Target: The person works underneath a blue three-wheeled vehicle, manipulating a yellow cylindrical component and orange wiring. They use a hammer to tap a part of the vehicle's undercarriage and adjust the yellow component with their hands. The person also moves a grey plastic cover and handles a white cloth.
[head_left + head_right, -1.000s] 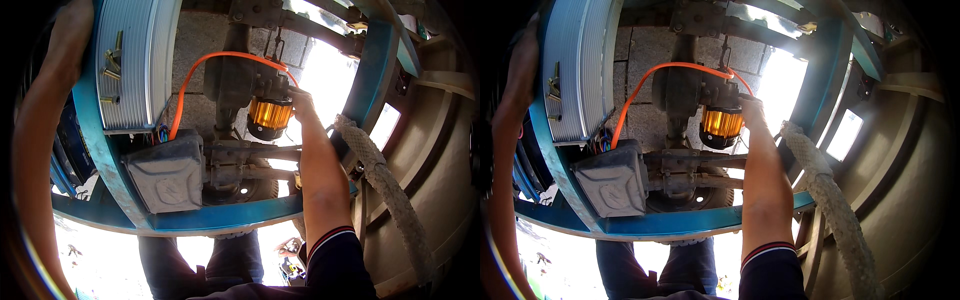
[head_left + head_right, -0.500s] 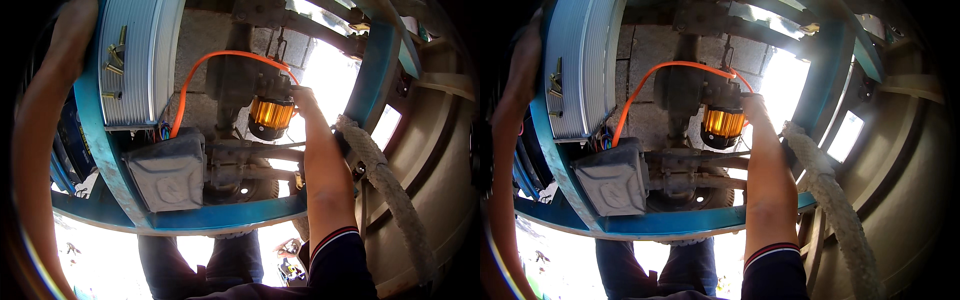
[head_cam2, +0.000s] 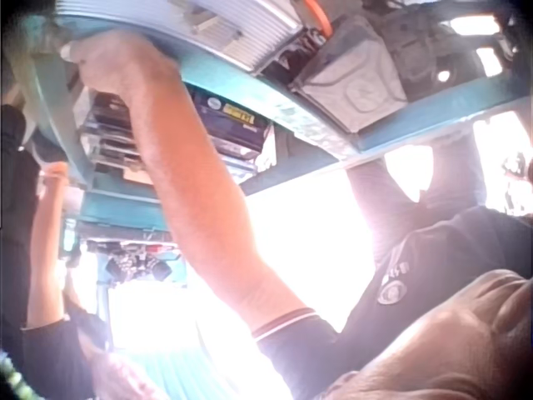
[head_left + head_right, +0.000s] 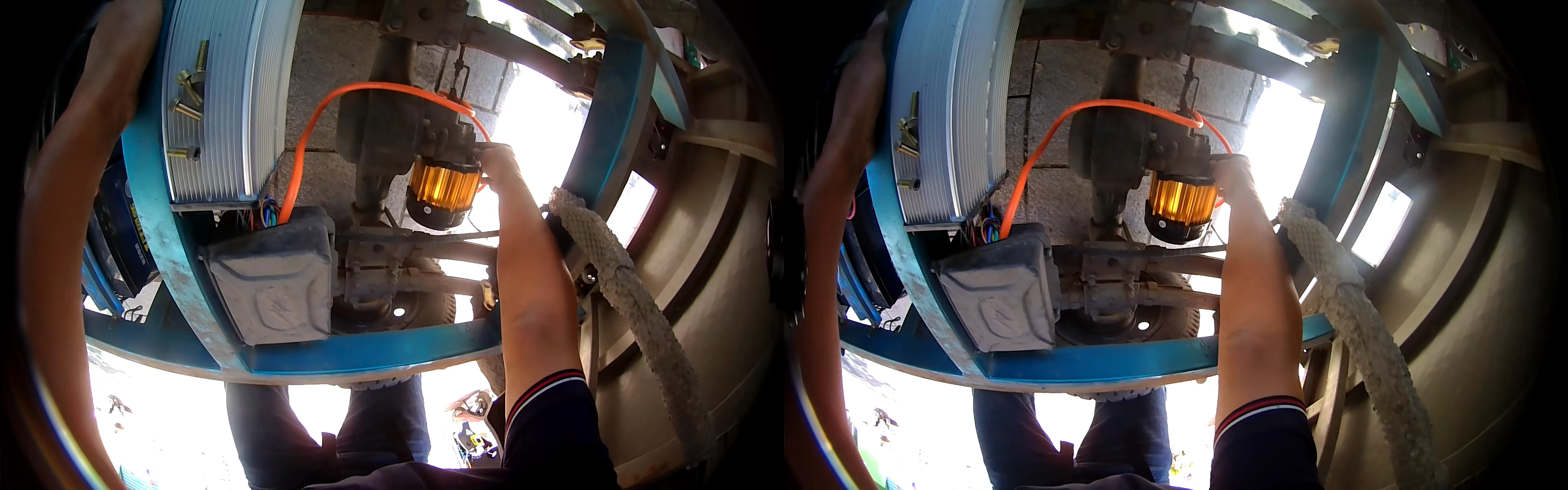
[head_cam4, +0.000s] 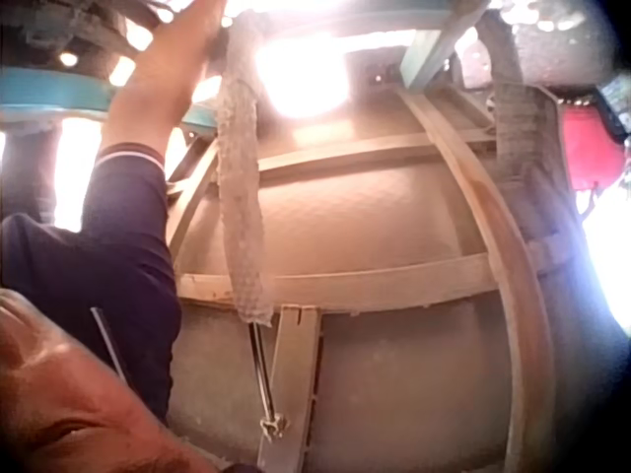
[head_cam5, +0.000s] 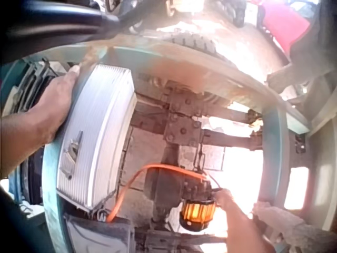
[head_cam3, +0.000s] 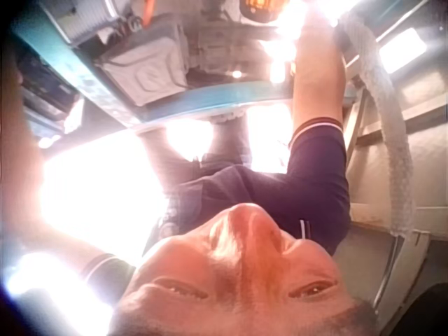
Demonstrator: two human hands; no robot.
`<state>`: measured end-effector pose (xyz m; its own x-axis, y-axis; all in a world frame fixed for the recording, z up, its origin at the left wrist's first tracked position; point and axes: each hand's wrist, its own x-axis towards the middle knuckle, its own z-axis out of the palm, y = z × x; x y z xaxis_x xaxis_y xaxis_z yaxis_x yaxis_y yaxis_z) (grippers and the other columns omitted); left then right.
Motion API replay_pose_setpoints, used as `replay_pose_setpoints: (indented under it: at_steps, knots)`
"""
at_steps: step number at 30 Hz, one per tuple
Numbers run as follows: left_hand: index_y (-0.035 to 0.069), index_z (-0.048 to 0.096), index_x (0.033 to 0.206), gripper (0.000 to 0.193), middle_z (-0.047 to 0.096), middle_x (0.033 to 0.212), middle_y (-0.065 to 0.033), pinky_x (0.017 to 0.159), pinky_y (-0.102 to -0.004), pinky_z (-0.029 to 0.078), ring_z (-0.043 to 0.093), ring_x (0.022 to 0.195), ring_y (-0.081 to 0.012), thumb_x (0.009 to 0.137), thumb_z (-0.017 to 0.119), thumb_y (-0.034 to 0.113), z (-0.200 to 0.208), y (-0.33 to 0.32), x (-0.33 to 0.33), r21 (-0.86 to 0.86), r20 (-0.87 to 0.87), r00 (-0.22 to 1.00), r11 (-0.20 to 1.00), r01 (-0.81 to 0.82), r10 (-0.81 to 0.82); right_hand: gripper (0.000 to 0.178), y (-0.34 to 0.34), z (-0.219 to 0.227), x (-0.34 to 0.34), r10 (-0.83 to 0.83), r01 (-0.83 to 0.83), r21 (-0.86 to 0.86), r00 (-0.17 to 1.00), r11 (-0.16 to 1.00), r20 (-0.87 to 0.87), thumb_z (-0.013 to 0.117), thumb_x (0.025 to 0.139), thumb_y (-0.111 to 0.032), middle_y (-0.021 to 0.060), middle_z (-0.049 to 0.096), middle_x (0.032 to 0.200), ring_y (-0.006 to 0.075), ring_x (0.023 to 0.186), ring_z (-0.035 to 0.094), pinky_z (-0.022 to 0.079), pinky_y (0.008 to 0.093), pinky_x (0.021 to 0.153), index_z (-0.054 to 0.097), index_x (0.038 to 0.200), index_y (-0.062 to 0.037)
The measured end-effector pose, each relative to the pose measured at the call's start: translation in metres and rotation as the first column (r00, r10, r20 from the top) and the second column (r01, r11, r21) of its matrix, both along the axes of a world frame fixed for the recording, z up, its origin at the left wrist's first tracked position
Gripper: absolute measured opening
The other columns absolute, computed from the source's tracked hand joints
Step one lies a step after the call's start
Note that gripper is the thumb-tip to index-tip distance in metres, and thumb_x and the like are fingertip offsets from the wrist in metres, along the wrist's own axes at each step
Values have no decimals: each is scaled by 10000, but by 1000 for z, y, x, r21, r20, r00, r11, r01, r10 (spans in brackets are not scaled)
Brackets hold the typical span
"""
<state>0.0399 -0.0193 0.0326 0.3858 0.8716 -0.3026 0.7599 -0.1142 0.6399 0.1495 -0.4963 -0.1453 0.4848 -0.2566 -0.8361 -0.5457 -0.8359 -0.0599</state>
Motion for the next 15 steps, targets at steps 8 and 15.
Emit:
replay_pose_setpoints:
  at_steps: [8, 15]
  knots:
    - [94, 351, 1587, 911, 458, 1519, -273, 1121, -575, 354, 497, 1364, -446, 969, 309, 762, -8, 1, -15, 61, -60, 998, 997, 39, -35, 219, 17, 12, 0, 31, -30, -45, 999, 999, 19, 726, 916, -200, 89, 720, 857, 206, 724, 685, 571, 362, 635, 783, 1068, -51]
    - [-36, 526, 1399, 622, 606, 1316, -213, 1021, -431, 447, 590, 1172, -296, 1093, 342, 473, 5, -2, 3, 1, -16, 1000, 1000, -3, 3, 295, 5, 4, 2, 59, -60, -26, 998, 998, -26, 702, 936, -146, 118, 696, 1051, 251, 946, 679, 610, 429, 805, 736, 1203, -25]
